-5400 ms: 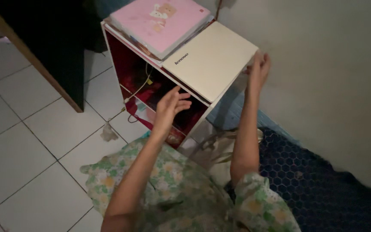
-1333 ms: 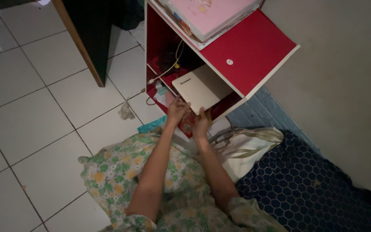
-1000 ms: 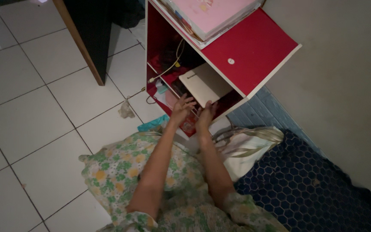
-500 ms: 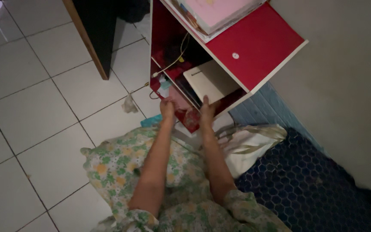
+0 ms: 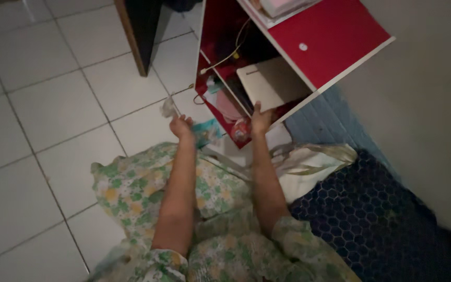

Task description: The person organizes a small red cabinet by placing a laptop, a white box, a blue packet, a pink bowl, and several papers inside. They arrange the items on the shelves and then close the cabinet door.

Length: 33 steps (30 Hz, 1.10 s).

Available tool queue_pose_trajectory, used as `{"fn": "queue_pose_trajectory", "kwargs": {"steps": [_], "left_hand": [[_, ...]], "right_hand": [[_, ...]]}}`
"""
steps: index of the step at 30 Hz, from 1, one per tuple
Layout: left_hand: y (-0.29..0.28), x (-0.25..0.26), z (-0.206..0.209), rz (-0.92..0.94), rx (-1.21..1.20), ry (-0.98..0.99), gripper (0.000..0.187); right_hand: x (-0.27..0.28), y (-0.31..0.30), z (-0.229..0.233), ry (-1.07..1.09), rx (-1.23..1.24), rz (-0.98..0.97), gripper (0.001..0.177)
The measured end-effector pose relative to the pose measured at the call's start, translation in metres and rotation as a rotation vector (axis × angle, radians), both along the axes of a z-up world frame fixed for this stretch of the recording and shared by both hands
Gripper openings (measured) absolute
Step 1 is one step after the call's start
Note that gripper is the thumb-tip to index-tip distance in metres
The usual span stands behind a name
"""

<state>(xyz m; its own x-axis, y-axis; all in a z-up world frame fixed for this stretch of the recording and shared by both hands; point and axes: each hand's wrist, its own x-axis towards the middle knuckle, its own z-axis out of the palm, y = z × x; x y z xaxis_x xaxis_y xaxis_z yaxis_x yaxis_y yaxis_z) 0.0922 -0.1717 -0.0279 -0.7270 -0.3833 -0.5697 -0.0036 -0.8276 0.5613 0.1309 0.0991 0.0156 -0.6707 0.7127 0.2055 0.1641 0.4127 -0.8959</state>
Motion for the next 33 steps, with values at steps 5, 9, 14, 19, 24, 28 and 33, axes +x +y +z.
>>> {"fn": "queue_pose_trajectory", "kwargs": {"steps": [5,9,14,19,24,28,33], "left_hand": [[-0.046,0.028,-0.004,0.080,0.033,-0.101,0.042],[-0.079,0.045,0.001,0.069,0.113,-0.052,0.049],[-0.091,0.024,0.040,0.063,0.109,0.080,0.051],[-0.054,0.016,0.069,-0.005,0.172,0.253,0.046],[-0.031,-0.001,0.067,-0.094,0.133,0.061,0.043],[0.000,-0.020,0.071,-0.141,0.104,0.097,0.040],[0.056,-0.024,0.095,-0.159,-0.020,0.246,0.035]], "right_hand": [[0.007,-0.008,0.007,0.159,0.036,0.090,0.062],[0.026,-0.041,0.023,0.230,-0.019,0.067,0.076],[0.070,-0.097,0.008,0.323,0.031,0.220,0.062],[0.060,-0.124,-0.024,0.176,0.059,0.421,0.039],[0.055,-0.131,-0.047,0.025,0.220,0.483,0.042],[0.047,-0.132,-0.053,-0.019,0.245,0.577,0.042],[0.021,-0.142,-0.062,-0.174,0.038,0.677,0.040]]}}
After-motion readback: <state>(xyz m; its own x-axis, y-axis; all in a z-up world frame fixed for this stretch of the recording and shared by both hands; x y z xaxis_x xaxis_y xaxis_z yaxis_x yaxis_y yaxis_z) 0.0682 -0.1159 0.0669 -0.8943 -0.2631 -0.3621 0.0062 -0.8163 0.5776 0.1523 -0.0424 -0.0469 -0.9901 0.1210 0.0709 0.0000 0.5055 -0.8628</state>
